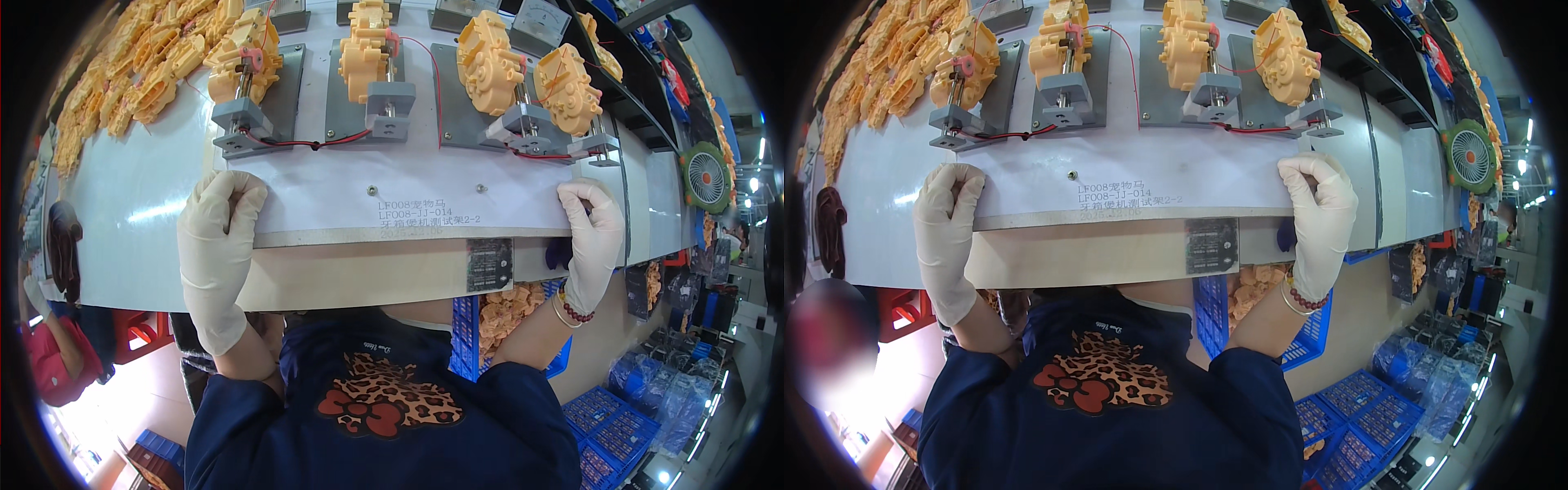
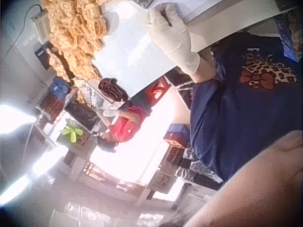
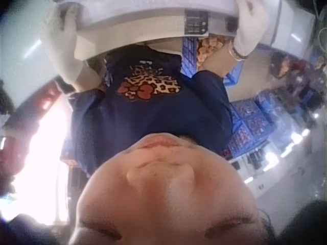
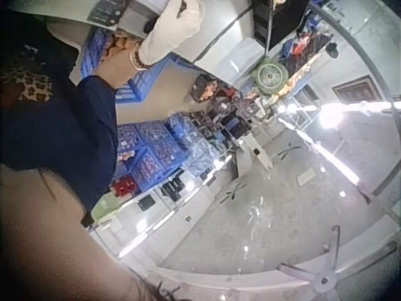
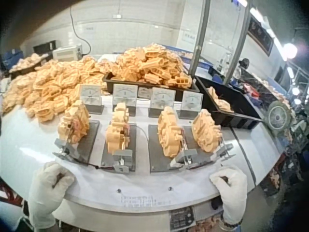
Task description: Assembling and testing plastic toy casing parts on a workbench.
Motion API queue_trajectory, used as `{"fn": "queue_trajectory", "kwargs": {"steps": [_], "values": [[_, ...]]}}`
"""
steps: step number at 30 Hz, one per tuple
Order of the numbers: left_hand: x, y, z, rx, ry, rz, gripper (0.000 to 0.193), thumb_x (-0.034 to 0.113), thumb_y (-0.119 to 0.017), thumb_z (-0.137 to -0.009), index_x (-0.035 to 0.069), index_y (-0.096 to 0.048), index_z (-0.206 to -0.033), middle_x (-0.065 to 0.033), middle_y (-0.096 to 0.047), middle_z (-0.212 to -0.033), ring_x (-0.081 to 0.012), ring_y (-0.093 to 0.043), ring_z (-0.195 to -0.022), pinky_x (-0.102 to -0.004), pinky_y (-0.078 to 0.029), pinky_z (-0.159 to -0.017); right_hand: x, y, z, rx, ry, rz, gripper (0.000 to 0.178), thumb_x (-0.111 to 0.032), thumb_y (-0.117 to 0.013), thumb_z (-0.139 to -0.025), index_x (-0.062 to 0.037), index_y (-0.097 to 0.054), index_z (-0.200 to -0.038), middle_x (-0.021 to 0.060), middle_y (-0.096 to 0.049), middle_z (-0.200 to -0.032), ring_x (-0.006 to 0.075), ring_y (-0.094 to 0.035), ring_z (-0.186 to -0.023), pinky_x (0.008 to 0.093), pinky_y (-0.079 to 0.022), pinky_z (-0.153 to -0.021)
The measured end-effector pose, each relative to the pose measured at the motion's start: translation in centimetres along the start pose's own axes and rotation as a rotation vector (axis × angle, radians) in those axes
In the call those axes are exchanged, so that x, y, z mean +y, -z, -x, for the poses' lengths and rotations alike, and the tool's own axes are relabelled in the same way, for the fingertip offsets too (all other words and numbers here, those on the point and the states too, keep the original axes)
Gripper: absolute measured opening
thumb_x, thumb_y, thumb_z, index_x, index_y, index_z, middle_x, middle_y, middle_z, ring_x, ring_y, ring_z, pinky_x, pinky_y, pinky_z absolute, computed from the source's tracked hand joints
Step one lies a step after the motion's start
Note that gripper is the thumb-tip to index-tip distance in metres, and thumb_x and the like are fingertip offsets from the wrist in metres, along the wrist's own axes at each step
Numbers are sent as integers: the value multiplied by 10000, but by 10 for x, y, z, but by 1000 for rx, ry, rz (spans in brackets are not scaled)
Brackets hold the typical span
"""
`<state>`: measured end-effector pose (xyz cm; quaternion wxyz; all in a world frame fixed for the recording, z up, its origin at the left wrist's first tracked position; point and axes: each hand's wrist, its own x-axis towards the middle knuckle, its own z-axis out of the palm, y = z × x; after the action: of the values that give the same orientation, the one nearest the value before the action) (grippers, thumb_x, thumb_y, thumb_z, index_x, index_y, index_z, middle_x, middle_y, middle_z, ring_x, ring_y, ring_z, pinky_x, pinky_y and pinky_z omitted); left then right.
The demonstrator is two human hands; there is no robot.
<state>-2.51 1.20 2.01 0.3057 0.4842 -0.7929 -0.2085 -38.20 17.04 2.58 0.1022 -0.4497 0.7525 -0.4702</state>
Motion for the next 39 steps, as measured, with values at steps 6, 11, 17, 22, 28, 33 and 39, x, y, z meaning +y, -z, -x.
{"fn": "queue_trajectory", "kwargs": {"steps": [6, 11, 17, 22, 28, 33, 39], "values": [[21, -8, 4, 86, -38, -96, 97, 75, -703, -834, 52, -677, -925, -80, -628, -844, -242, -589, -774, -337, -481, -707, -26, -12, 10, 167, 214, 644, 122, -46, -732, -816, -32, -701, -933, 80, -653, -932, 229, -620, -863, 319, -488, -794], [56, -48, 2, 84, -334, -10, 111, 128, -739, -800, 119, -695, -901, -56, -620, -855, -284, -591, -798, -393, -495, -705, -44, -54, 15, -40, 431, 334, 161, -94, -747, -808, -74, -704, -962, 100, -648, -950, 293, -611, -919, 361, -495, -802], [51, -56, -6, -47, -257, 82, 89, 124, -717, -789, 90, -637, -811, -73, -582, -793, -314, -576, -787, -424, -482, -689, -37, -67, 10, -158, 309, 193, 121, -111, -734, -821, -67, -685, -923, 89, -630, -905, 306, -611, -855, 392, -490, -745], [55, -57, -11, -93, -191, 126, 93, 128, -706, -806, 78, -627, -810, -85, -590, -790, -316, -587, -798, -422, -486, -695, -47, -64, 3, -218, 225, 207, 110, -106, -724, -833, -50, -670, -911, 94, -629, -885, 318, -608, -822, 399, -490, -740], [51, -44, -10, -30, -230, 150, 114, 145, -730, -820, 70, -647, -838, -77, -610, -782, -292, -599, -748, -397, -481, -662, -40, -59, -1, -311, 140, 20, 115, -50, -700, -848, -37, -691, -962, 77, -639, -864, 193, -612, -777, 298, -478, -707], [30, -10, -2, 143, -36, 47, 124, 99, -775, -791, 60, -677, -855, -55, -613, -782, -206, -572, -671, -322, -464, -619, -34, -53, 14, -13, 5, -387, 81, -2, -688, -858, 5, -702, -937, 1, -620, -848, 69, -515, -762, 215, -407, -719], [2, -14, -3, 81, 27, 79, 116, 67, -779, -786, 40, -677, -832, -48, -597, -759, -167, -568, -662, -281, -464, -615, -42, -55, 12, -48, -39, -328, 85, 26, -654, -870, 15, -696, -942, 1, -621, -853, 63, -515, -775, 215, -396, -718]]}}
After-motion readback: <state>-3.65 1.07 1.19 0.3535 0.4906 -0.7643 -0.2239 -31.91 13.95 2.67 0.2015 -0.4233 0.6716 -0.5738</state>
